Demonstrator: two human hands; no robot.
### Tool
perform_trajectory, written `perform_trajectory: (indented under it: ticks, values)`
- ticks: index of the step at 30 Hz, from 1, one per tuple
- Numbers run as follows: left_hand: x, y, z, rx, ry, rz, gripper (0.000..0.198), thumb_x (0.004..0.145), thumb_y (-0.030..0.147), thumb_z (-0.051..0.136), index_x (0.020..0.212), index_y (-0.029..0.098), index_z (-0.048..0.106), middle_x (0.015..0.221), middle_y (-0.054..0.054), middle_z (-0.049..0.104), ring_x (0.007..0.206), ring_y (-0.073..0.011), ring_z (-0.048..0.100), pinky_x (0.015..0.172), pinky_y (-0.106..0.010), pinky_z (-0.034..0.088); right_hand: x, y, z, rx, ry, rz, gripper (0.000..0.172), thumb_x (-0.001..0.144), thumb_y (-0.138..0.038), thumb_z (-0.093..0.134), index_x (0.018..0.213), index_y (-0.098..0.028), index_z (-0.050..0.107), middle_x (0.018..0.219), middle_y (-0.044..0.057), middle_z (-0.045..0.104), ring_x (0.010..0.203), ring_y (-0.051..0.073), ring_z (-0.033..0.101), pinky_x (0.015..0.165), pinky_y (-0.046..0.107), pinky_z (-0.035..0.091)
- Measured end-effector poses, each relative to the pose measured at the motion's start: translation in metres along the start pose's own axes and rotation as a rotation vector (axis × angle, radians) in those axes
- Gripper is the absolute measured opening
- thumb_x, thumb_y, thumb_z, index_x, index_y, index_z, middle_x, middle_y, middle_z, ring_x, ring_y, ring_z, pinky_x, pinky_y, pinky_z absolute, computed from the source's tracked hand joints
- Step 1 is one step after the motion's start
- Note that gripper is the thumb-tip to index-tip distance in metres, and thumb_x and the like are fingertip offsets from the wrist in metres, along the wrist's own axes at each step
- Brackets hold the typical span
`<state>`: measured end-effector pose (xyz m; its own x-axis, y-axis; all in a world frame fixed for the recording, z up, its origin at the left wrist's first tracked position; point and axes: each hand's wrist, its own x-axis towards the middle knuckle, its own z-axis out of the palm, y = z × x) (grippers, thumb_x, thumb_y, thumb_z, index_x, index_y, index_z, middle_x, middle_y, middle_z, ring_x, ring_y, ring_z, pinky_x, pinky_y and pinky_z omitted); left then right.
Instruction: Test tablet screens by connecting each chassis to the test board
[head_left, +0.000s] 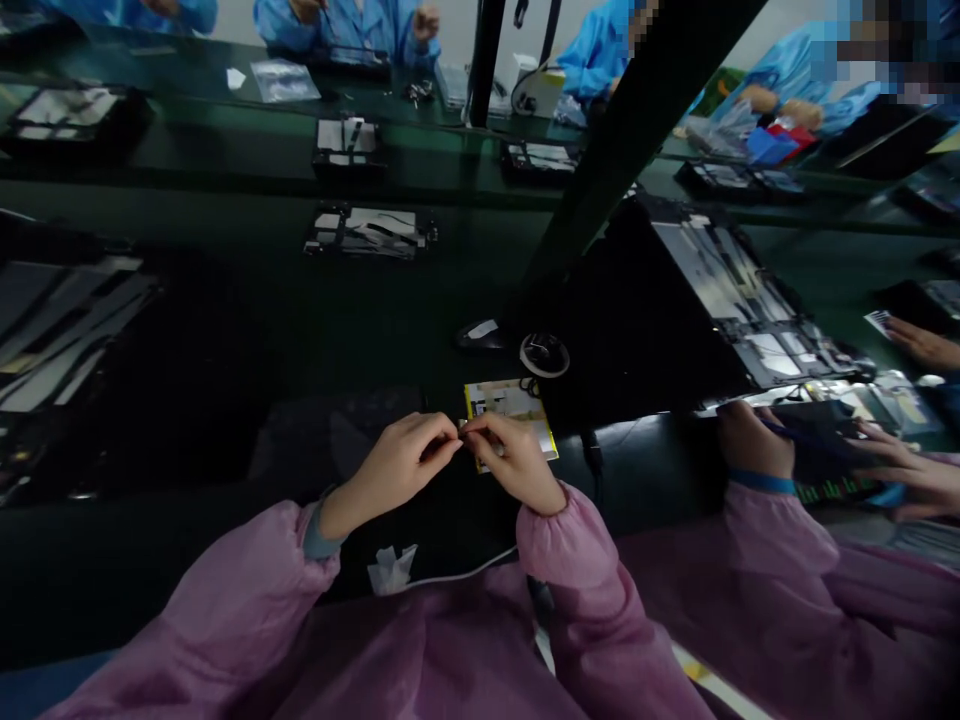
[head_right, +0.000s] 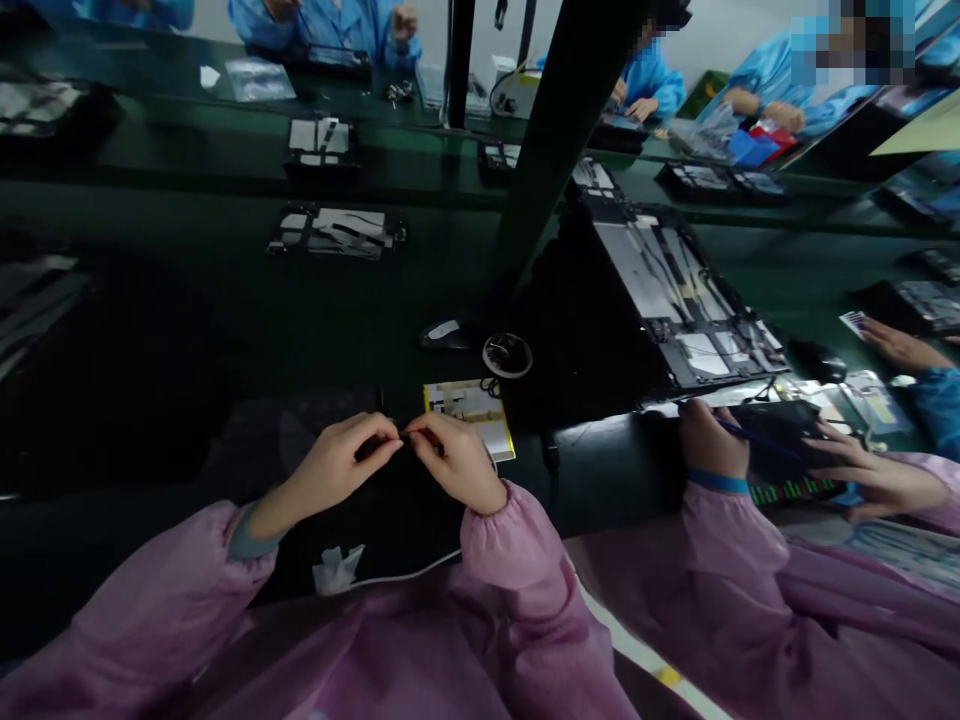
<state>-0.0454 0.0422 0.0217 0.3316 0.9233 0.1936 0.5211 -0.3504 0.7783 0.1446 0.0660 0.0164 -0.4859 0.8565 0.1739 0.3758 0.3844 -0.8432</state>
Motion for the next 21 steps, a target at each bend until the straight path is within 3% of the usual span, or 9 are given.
perform_trajectory:
  ticks: [5,21]
  values:
    - [-0.0005,-0.0050,0.0041,0.157,0.046,0.134,0.007,0.092,0.020,0.051,0.088,0.020,0.056,0.080,0.000,0.065,0.073,-0.0139,0.060,0.072,-0.028,0.045,-0.0013,0.0043,0.0008,-0.032,0.009,-0.040,0.011,0.089,-0.017,0.052,0.089,-0.020,0.062,0.076,0.000,0.064,0.068,0.012,0.061,0.066,0.022,0.047]
    - [-0.0017,-0.0061,0.0061,0.150,0.089,0.127,0.009,0.093,0.020,0.050,0.086,0.021,0.056,0.077,0.001,0.066,0.071,-0.0131,0.061,0.071,-0.028,0.047,-0.0057,0.0041,0.0056,-0.067,0.083,-0.137,0.013,0.092,-0.018,0.050,0.089,-0.020,0.062,0.079,0.003,0.064,0.071,0.013,0.059,0.067,0.026,0.048]
